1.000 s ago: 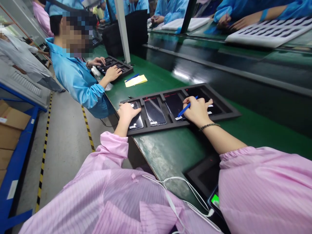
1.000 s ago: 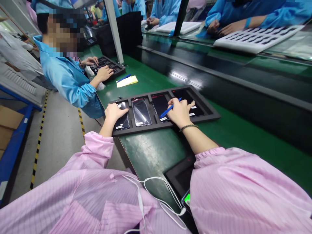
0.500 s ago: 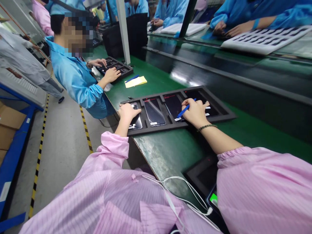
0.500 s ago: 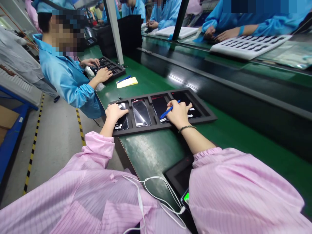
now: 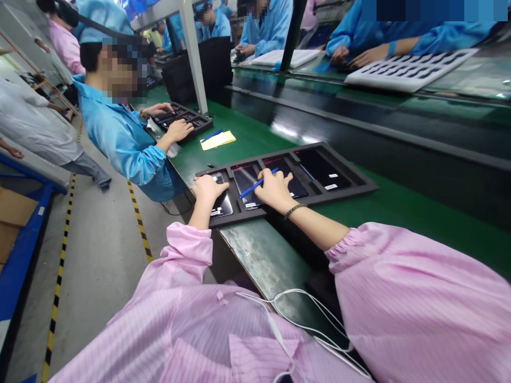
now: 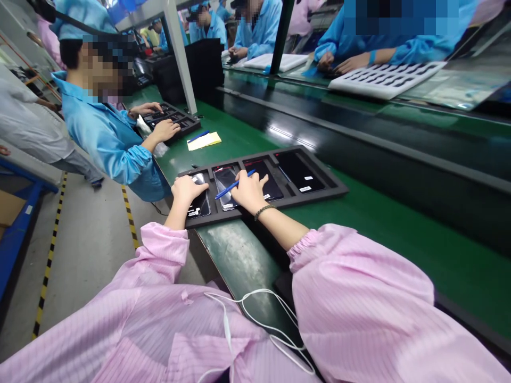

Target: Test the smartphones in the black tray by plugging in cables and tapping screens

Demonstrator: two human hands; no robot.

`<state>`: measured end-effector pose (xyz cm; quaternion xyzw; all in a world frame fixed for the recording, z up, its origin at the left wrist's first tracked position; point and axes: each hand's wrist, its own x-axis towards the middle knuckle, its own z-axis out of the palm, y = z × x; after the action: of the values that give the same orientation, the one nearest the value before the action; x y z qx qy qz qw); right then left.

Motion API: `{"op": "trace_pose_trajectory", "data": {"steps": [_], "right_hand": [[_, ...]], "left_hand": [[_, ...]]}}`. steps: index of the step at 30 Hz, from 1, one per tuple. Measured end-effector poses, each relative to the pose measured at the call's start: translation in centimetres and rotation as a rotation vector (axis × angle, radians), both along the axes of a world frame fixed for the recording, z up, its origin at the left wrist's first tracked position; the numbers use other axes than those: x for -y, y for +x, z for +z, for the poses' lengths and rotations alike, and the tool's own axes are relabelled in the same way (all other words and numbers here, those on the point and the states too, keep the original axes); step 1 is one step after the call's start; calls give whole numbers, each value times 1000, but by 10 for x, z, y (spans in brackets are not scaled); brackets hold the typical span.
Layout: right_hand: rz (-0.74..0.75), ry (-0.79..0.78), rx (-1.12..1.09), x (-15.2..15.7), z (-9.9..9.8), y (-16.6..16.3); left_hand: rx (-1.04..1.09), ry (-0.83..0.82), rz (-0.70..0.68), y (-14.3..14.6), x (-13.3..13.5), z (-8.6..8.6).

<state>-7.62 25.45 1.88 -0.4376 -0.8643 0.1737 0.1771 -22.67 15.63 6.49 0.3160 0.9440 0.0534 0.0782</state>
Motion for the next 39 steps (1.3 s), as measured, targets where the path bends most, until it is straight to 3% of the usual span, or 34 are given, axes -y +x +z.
{"op": "trace_pose_trajectory", "data": {"steps": [18, 24, 32, 39], "right_hand": [[15, -28, -32, -4, 6, 1], [-186, 22, -85, -41, 14, 29], [-417, -92, -116, -69, 3, 43], [-409, -126, -123, -70, 0, 46]], "left_hand": [[14, 57, 3, -1, 0, 1], [42, 128, 31, -2, 3, -1], [162, 403, 139, -17, 8, -6], [367, 795, 228, -34, 41, -29]]}}
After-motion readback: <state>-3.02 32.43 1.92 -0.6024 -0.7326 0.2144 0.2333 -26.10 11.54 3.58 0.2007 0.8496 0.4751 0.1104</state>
